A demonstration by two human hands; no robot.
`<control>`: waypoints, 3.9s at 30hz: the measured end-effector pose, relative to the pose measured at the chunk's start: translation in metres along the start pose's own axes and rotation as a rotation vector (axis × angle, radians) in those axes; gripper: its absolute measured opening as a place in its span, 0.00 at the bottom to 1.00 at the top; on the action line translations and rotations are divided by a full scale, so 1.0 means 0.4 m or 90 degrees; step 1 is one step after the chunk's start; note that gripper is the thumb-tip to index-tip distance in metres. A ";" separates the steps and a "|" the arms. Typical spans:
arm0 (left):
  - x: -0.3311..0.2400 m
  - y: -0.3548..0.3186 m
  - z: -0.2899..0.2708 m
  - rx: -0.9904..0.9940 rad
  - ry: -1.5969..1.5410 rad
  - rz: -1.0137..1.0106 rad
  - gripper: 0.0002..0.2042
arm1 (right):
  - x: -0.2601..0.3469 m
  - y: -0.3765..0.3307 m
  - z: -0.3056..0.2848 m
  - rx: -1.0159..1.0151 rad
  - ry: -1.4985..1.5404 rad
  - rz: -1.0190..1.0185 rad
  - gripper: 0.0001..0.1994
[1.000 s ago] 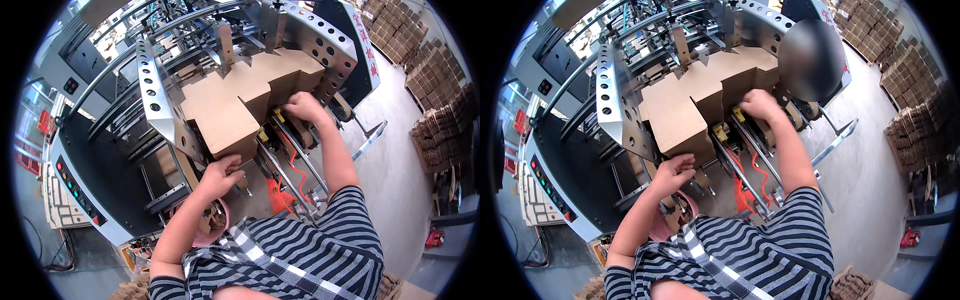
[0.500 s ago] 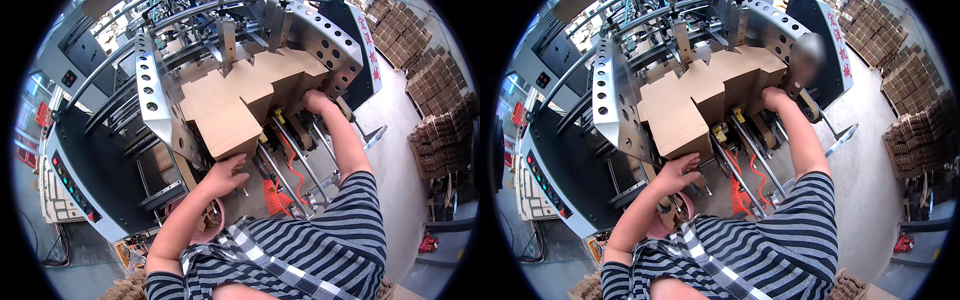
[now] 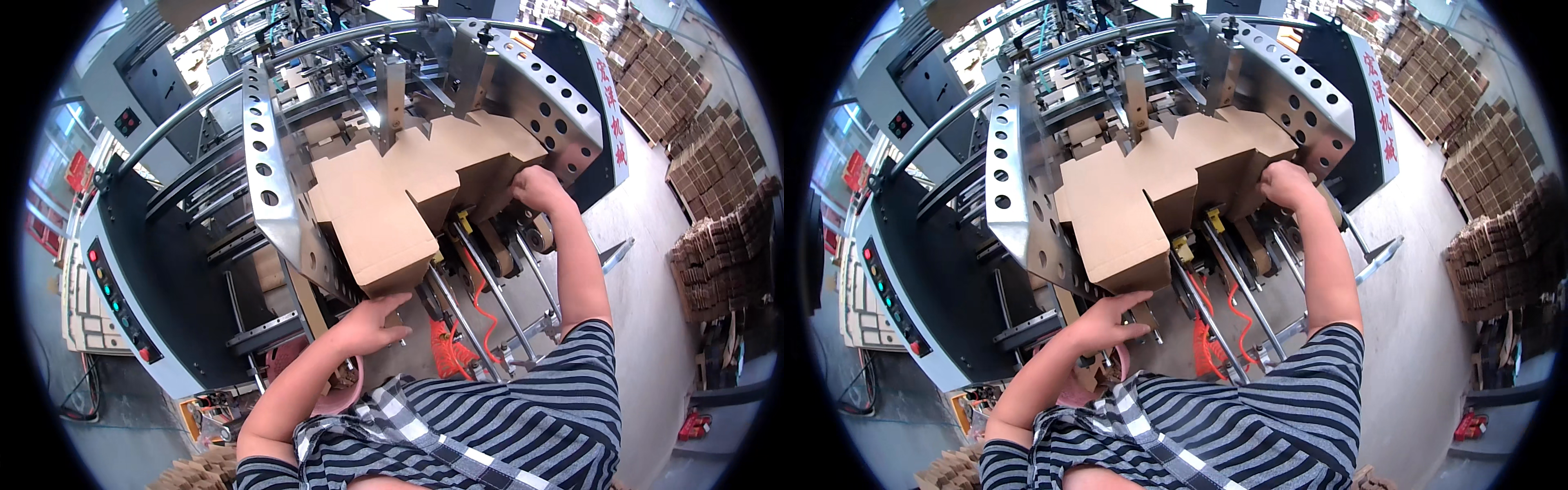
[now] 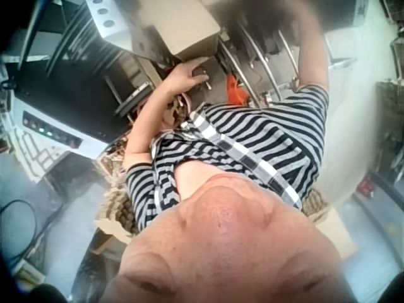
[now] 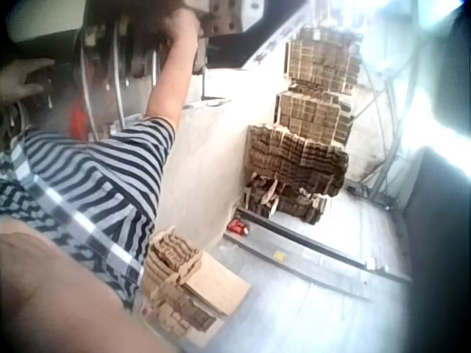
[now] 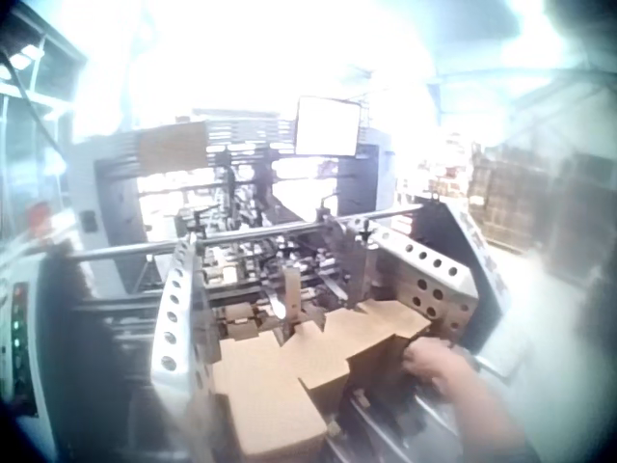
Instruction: The person repeatedly picks flat cardboard blanks from a stack, places them into a machine that folds them into boxes, and stacks the finished boxes. The person handles the blanks by hand and uses the machine to form the boxes.
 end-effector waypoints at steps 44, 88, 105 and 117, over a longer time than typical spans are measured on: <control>0.170 -0.080 0.135 0.069 0.011 -0.016 0.29 | 0.018 -0.010 0.040 0.022 -0.009 0.049 0.11; 0.040 -0.222 -0.022 -0.136 -0.171 0.050 0.22 | 0.432 -0.114 -0.026 0.106 0.293 -0.132 0.19; 0.151 -0.373 0.169 -0.098 -0.282 -0.085 0.19 | 0.897 -0.207 -0.107 0.040 0.326 -0.790 0.14; 0.151 -0.665 0.461 -0.572 -0.393 -0.218 0.14 | 1.178 -0.370 0.194 0.433 0.328 -0.976 0.18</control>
Point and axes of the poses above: each hand's wrist, its own y-axis towards the middle knuckle, its own z-axis out of the palm, x = y × z, the point moved 3 cm from there along y, towards the middle knuckle, and after that the axes turned 11 degrees about -z, right-handed, at the moved point
